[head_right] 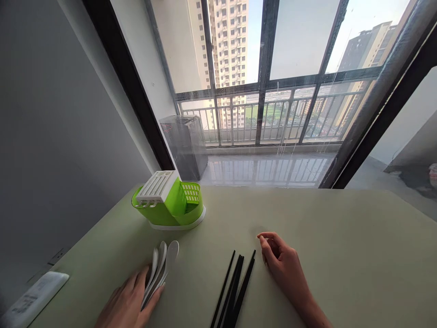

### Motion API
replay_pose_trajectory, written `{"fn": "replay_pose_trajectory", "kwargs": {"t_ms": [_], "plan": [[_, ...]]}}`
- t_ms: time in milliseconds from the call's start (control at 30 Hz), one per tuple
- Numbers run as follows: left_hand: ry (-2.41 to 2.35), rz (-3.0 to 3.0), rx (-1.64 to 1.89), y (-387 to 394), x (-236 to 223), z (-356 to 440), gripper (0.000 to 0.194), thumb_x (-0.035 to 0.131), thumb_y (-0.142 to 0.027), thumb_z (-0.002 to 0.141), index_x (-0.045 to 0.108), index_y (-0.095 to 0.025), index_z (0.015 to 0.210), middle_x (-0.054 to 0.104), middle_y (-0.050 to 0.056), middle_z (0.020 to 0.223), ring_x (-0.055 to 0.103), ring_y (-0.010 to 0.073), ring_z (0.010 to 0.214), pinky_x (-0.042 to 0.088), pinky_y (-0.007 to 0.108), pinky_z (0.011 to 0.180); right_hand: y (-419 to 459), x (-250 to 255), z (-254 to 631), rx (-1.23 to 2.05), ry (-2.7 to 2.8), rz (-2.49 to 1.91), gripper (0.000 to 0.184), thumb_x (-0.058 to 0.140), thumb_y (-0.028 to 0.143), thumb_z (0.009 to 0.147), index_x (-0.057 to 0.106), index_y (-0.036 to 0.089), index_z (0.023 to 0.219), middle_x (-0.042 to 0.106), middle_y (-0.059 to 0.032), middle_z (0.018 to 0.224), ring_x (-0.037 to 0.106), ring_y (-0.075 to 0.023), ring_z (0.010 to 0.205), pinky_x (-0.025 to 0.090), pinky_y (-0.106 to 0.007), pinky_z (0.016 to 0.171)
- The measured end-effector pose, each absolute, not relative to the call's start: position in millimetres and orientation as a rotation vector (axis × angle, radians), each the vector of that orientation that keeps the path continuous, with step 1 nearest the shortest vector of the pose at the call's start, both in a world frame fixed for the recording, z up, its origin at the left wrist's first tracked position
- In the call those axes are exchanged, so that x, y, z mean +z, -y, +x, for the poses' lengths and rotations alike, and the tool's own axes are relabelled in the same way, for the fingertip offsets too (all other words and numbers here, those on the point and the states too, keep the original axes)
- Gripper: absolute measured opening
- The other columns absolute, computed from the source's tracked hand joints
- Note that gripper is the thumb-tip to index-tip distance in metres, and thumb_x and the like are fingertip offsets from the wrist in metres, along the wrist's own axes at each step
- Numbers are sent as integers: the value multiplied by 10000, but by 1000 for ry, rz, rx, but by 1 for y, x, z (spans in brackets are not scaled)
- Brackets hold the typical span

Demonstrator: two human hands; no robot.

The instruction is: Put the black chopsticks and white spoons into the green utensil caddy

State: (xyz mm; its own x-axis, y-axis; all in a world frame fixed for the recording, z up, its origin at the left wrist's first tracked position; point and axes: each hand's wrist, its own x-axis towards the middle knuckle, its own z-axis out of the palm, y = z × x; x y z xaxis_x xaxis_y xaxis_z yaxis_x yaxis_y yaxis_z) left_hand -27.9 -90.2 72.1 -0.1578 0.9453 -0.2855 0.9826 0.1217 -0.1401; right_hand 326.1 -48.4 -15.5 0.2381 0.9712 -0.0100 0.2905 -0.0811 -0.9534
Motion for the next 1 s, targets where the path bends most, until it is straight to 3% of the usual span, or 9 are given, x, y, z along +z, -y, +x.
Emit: {"fn": "replay_pose_trajectory", "kwargs": {"t_ms": [200,500,767,1000], "plan": [[-2203,1983,-481,89,75,-26,526,308,-304,1088,596,-99,1478,666,217,1429,694,332,1225,521,455,1062,48,-15,326,890,1223,-1566,529,566,677,945,719,204,1126,605,20,682,493,-173,603,379,-293,570],[-2161,2011,-492,89,78,-24,559,272,-253,1065,572,-73,1500,646,217,1456,678,325,1253,508,449,1091,48,-14,325,877,1224,-1571,515,557,680,936,729,218,1086,596,21,656,506,-182,587,384,-295,558],[-2121,2082,-383,92,68,-31,583,271,-190,1006,641,-100,1448,694,212,1396,695,327,1234,539,452,1072,49,-15,325,891,1221,-1552,516,570,668,943,717,207,1123,580,24,650,491,-181,588,387,-298,566],[-2143,2081,-396,93,64,-33,612,262,-161,980,634,-125,1465,710,182,1391,718,313,1186,562,422,1031,48,-16,328,892,1243,-1571,537,559,689,946,721,210,1126,648,-2,706,545,-191,610,412,-299,573]]}}
